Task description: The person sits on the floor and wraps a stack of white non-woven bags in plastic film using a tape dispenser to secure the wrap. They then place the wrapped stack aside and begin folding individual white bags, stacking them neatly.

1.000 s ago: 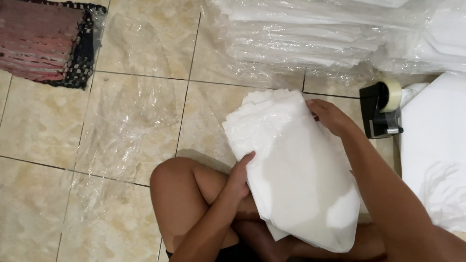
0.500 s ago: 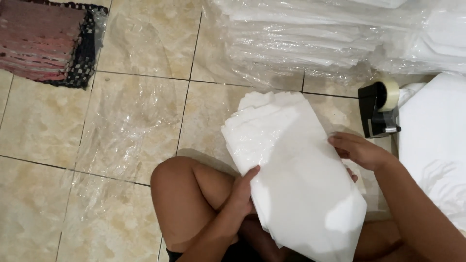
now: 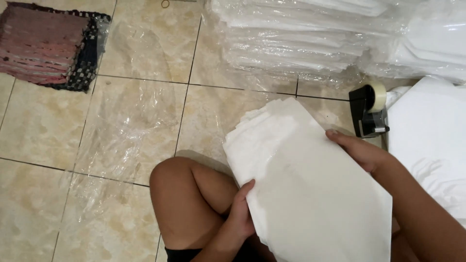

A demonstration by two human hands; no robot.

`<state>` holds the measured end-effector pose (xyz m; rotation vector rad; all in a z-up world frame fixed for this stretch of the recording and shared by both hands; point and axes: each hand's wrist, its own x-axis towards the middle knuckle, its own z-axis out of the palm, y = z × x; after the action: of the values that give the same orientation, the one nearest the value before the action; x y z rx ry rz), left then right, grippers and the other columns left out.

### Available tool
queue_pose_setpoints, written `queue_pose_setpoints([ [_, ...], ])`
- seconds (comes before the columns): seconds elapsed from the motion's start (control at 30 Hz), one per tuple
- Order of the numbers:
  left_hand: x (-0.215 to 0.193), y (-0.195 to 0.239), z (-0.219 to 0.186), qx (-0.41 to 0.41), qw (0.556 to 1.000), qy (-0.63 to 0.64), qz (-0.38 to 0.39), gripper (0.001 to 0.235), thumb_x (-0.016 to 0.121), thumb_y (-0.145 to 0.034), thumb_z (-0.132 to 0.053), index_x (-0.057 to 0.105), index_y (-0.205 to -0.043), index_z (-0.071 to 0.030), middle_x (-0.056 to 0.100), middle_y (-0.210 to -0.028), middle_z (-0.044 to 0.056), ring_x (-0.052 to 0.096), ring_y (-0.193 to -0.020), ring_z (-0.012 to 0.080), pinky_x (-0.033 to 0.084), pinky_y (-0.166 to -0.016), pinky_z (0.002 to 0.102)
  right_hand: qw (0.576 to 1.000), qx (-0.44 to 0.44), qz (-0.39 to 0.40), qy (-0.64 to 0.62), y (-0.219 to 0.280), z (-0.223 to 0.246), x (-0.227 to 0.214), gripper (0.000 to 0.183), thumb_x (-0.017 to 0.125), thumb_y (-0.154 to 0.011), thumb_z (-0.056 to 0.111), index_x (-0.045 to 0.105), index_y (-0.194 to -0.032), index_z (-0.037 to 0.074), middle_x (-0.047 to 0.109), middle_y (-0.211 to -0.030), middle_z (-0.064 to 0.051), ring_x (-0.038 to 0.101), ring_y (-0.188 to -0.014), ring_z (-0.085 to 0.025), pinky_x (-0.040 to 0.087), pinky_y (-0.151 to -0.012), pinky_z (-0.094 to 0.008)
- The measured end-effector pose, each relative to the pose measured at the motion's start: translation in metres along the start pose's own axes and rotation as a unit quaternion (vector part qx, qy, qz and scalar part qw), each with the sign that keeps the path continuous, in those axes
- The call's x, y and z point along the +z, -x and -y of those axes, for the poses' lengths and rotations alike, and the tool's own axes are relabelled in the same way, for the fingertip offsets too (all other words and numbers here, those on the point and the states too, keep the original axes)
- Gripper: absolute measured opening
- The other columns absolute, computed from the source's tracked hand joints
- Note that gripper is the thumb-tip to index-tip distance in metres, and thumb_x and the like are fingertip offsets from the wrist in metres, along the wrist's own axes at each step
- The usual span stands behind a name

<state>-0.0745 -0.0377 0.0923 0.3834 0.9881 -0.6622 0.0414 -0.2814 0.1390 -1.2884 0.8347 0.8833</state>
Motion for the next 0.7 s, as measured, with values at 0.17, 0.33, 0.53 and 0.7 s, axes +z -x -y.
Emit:
queue_pose_setpoints([
  [0.17, 0.015, 0.034, 0.008, -0.036, 0.998, 0.005, -0.044, 0.064, 0.062, -0.07, -0.038, 0.059, -0.125, -0.005, 0.064, -0.115, 0.016, 0.057, -0.104, 0.0316, 0.043, -0.096, 0.042, 0.975, -0.064, -0.022, 0.212, 0.033, 0.034, 0.005, 0.055, 0.041, -0.087, 0.036, 0.045, -0.139, 0.021, 0.034, -0.146, 0.008, 0.034, -0.13, -0.01, 0.03, -0.106, -0.032],
  [0.33, 0.034, 0.057, 0.004, -0.032, 0.998, -0.043, -0.023, 0.071, 0.062, -0.065, -0.047, 0.061, -0.127, -0.013, 0.065, -0.125, 0.01, 0.057, -0.112, 0.0264, 0.04, -0.1, 0.038, 0.947, -0.062, -0.071, 0.307, 0.066, 0.056, 0.007, 0.049, 0.047, -0.088, 0.029, 0.053, -0.137, 0.024, 0.06, -0.128, 0.001, 0.052, -0.116, -0.016, 0.037, -0.096, -0.031],
  [0.53, 0.033, 0.056, -0.018, 0.24, 0.936, -0.254, -0.042, 0.085, 0.055, -0.076, -0.045, 0.019, -0.149, -0.019, 0.044, -0.148, 0.004, 0.045, -0.132, 0.0187, 0.037, -0.109, 0.033, 0.941, -0.158, -0.039, 0.295, 0.036, 0.046, -0.02, 0.032, 0.05, -0.093, 0.034, 0.061, -0.116, 0.014, 0.067, -0.09, -0.007, 0.051, -0.079, -0.017, 0.033, -0.062, -0.032],
  [0.7, 0.047, 0.067, -0.045, 0.306, 0.836, -0.452, -0.056, 0.057, 0.038, -0.089, -0.039, 0.043, -0.14, -0.013, 0.054, -0.138, 0.002, 0.047, -0.128, 0.0132, 0.031, -0.109, 0.026, 0.901, -0.191, -0.123, 0.369, 0.033, 0.049, -0.018, 0.051, 0.037, -0.094, 0.012, 0.043, -0.142, 0.026, 0.047, -0.109, -0.007, 0.045, -0.101, -0.023, 0.042, -0.067, -0.046],
])
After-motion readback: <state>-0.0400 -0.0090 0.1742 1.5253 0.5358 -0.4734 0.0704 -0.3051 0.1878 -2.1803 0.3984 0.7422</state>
